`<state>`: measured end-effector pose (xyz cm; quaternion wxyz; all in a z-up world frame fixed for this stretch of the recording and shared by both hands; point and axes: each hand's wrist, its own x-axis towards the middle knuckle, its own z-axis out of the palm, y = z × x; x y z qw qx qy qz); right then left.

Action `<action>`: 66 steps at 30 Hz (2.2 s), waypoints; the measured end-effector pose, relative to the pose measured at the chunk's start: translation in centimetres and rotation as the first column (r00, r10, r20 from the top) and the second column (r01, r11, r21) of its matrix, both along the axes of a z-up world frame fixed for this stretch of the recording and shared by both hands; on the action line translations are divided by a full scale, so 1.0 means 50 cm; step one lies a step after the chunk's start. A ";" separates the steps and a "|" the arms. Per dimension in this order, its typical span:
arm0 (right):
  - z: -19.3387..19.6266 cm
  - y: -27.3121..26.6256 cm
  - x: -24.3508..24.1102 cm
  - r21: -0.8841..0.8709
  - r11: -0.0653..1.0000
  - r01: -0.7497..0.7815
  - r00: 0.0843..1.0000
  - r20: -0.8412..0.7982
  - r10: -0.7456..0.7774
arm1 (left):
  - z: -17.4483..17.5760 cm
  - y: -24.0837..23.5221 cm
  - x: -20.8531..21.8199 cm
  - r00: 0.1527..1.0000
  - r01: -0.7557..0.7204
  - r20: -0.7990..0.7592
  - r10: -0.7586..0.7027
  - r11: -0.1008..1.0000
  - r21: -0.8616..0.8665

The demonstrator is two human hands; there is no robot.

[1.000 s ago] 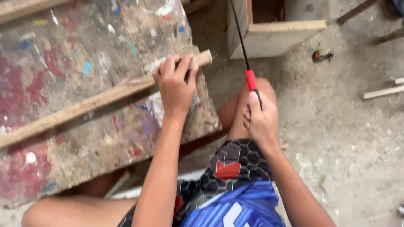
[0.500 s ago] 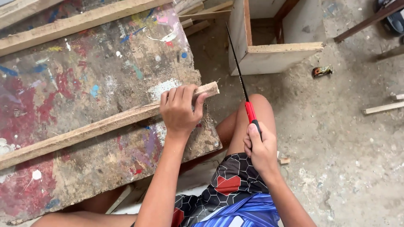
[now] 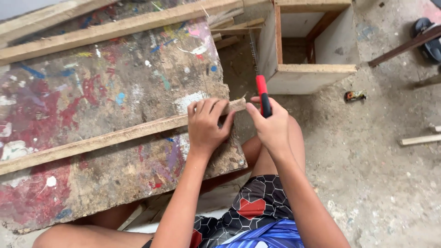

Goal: Sawing a thin wooden strip using a small hand saw on a workbench

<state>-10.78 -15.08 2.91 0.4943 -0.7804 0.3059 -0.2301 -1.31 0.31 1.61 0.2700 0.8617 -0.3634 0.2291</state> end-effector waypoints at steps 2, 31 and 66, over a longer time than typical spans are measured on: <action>-0.013 -0.003 0.055 0.101 0.991 -0.085 0.995 0.059 0.080 | 0.007 0.006 -0.004 0.999 0.043 0.015 -0.042 0.997 -0.070; -0.032 -0.044 0.016 -0.633 0.611 -0.475 0.851 -0.508 0.135 | 0.119 0.456 -0.007 0.900 -0.221 -0.341 0.272 0.958 0.182; -0.054 0.158 0.033 -0.440 0.844 -0.307 0.951 -0.175 0.254 | 0.222 0.379 0.207 0.862 -0.230 -0.459 0.214 0.973 0.022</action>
